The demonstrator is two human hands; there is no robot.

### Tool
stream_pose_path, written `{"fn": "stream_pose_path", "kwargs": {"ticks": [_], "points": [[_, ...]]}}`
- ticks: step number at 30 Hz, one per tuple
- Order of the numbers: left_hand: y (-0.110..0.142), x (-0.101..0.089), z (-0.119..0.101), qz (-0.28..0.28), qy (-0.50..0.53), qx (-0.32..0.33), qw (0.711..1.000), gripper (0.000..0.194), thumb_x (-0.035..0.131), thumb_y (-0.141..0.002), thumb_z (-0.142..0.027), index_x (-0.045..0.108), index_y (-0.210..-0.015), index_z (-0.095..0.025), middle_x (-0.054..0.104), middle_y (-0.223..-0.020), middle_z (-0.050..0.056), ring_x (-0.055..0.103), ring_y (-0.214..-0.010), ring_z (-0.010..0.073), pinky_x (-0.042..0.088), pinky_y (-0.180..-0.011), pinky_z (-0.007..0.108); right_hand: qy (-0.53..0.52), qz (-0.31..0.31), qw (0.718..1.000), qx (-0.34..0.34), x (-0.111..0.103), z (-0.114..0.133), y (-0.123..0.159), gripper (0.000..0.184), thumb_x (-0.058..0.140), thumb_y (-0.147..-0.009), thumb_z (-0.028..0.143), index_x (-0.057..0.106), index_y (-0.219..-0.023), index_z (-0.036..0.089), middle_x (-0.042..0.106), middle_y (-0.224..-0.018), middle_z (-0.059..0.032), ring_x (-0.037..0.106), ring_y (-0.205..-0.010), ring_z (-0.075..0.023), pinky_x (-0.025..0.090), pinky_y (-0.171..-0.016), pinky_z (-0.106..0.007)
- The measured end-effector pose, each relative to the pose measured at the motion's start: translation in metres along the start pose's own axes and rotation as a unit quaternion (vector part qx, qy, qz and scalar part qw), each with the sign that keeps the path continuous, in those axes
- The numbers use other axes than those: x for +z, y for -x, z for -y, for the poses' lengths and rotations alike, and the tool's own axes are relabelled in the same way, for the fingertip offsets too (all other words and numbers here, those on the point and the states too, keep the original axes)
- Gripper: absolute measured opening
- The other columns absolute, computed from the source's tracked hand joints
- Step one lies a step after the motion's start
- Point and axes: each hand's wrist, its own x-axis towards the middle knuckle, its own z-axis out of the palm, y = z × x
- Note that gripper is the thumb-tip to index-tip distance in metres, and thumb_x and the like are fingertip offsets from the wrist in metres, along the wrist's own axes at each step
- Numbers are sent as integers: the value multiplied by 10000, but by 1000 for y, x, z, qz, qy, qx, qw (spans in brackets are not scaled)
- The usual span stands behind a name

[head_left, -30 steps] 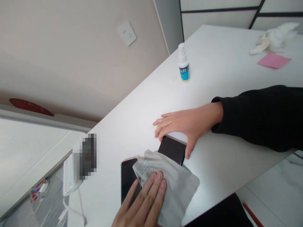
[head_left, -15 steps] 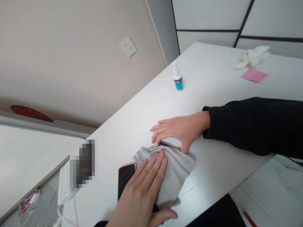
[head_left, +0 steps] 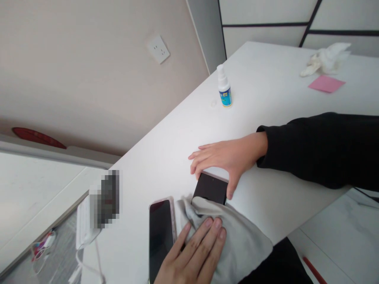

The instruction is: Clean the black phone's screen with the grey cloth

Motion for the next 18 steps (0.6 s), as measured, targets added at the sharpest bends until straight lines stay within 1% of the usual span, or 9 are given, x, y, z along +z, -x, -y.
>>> {"fn": "stream_pose_path", "kwargs": {"ticks": [1,2,3,4,7,9,12,16,18], "points": [[-12,-1,6,10,9,-1,1000,510,315,-1149,-383,499,-1574,-170,493,-1666,3,241,-1648,209,83,-1367,419,5,2,1000,-1,0,0,0,694,994,-759,442,626,-1294,199,608,-1480,-120,379,-1543,-389,232,-1296,-574],[-24,-2,12,7,10,-3,1000,671,258,-1133,-567,465,-1588,-120,457,-1687,37,275,-1636,208,117,-1357,386,10,6,1000,-4,-1,0,0,666,981,-766,367,621,-1299,197,604,-1483,-121,382,-1542,-385,247,-1292,-569],[-35,-3,20,31,9,-6,999,868,209,-1075,-729,421,-1606,-76,429,-1698,80,316,-1620,216,179,-1336,370,15,11,1000,-6,-1,0,-1,633,949,-775,285,614,-1305,197,599,-1490,-124,387,-1539,-380,262,-1287,-566],[-45,-4,27,27,1,-17,999,990,176,-1022,-814,382,-1619,-52,421,-1697,102,348,-1606,219,225,-1312,366,20,15,1000,-8,-1,-1,-1,602,900,-786,212,607,-1311,198,593,-1496,-129,397,-1532,-375,275,-1281,-567],[-62,-5,48,19,-2,-41,999,954,214,-1045,-783,302,-1648,-49,397,-1700,115,410,-1574,237,257,-1270,409,31,23,999,-10,-2,-2,-2,508,735,-847,105,588,-1325,197,583,-1500,-156,426,-1513,-357,296,-1265,-584],[-61,-4,55,24,7,-46,999,872,236,-1081,-720,275,-1660,-69,379,-1709,95,402,-1579,223,226,-1279,411,33,23,999,-7,-1,-3,-2,493,683,-875,83,574,-1344,190,580,-1497,-167,430,-1511,-347,299,-1262,-590],[-39,-4,53,31,15,-56,998,837,231,-1098,-681,278,-1657,-60,397,-1703,88,370,-1596,204,209,-1297,390,25,23,999,-4,-1,-2,-2,569,816,-838,155,576,-1353,182,574,-1512,-160,414,-1519,-367,273,-1278,-595],[15,-3,31,46,-6,-76,996,897,183,-1087,-694,392,-1590,18,482,-1653,147,367,-1600,232,157,-1342,382,5,16,1000,2,-2,1,-1,731,994,-765,461,610,-1316,170,587,-1499,-143,370,-1541,-399,223,-1296,-599],[38,-3,16,59,-10,-56,997,708,250,-1131,-544,460,-1568,-28,526,-1629,126,238,-1653,229,74,-1368,411,-4,12,1000,7,-2,1,0,745,998,-759,510,619,-1307,176,592,-1493,-134,360,-1549,-391,204,-1302,-585]]}}
